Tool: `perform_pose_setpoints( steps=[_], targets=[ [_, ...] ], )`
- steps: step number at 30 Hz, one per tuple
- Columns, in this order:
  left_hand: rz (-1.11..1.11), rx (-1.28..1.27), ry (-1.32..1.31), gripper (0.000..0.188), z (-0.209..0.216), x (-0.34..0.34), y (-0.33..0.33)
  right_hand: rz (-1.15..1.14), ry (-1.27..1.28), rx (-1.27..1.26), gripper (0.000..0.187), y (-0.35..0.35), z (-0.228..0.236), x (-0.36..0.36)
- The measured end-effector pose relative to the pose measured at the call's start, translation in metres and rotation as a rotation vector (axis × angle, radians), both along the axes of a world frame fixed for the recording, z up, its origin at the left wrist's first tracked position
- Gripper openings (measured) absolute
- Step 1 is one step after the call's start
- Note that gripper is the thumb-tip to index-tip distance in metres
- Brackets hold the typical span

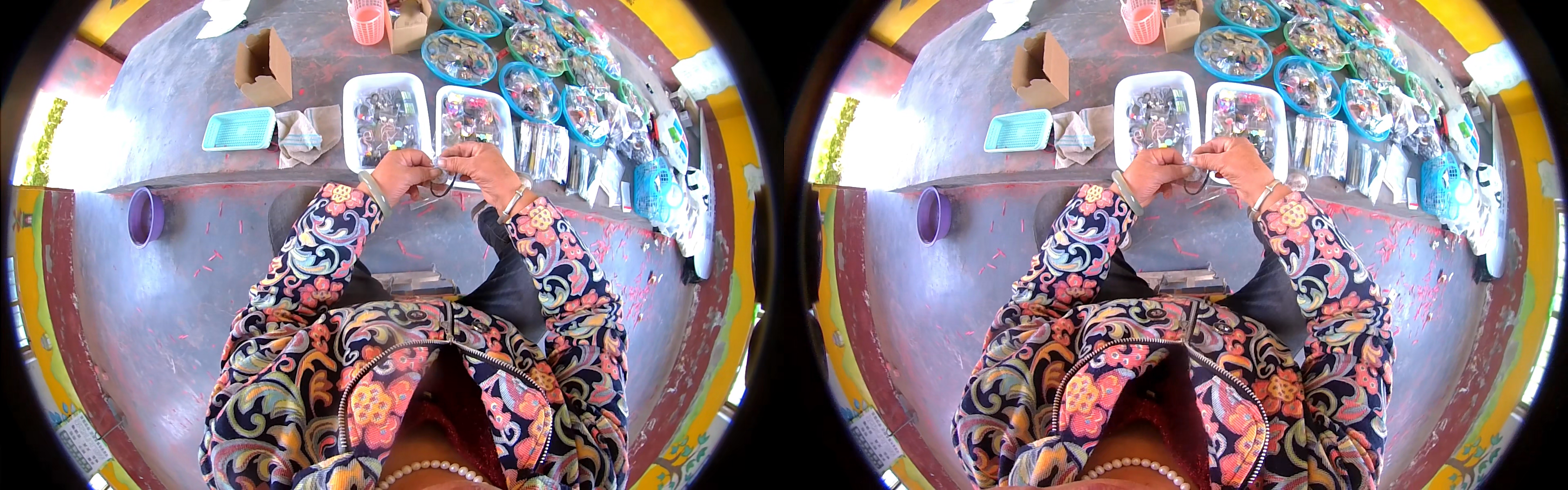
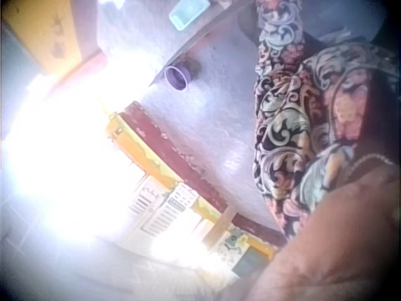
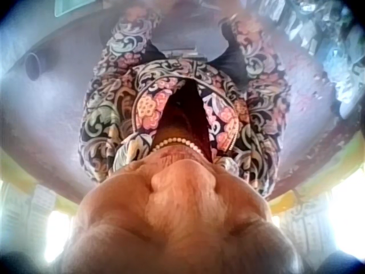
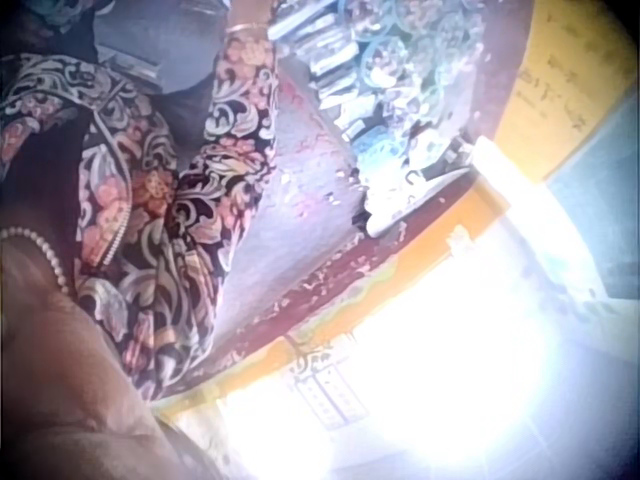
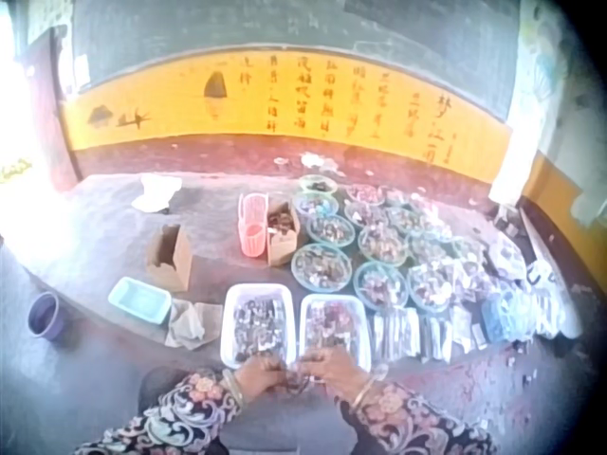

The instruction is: The person sits on the floor and sorts through various small hair accessories, including clips and bands, from white plastic trays. They pick up items, inspect them, and place them back into the trays or into small plastic bags.

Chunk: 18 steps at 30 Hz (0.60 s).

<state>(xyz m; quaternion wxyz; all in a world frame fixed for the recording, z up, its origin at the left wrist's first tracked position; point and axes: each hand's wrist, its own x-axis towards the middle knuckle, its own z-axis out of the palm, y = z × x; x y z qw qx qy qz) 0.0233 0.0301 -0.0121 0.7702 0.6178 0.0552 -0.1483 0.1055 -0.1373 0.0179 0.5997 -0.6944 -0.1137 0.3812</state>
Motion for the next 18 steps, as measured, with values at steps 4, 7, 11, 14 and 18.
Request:
perform_pose_setpoints(
  steps=[4,7,11,14,18],
  targets=[
    [-0.013,-0.048,0.019,0.017,-0.001,0.002,-0.002,-0.059,-0.019,0.046,0.013,-0.002,0.003,-0.002],
    [-0.019,-0.079,0.059,0.017,-0.001,0.001,-0.003,-0.132,-0.004,0.106,0.014,-0.002,0.001,-0.001],
    [-0.013,-0.099,0.078,0.019,0.000,-0.001,-0.004,-0.193,0.025,0.167,0.015,0.001,0.001,0.000],
    [0.017,-0.133,0.067,0.021,-0.001,0.000,-0.003,-0.154,0.010,0.107,0.016,-0.001,0.005,0.002],
    [-0.001,-0.066,0.056,0.020,0.002,-0.001,0.005,-0.075,0.075,0.094,0.019,-0.006,0.011,0.013]
  ],
)
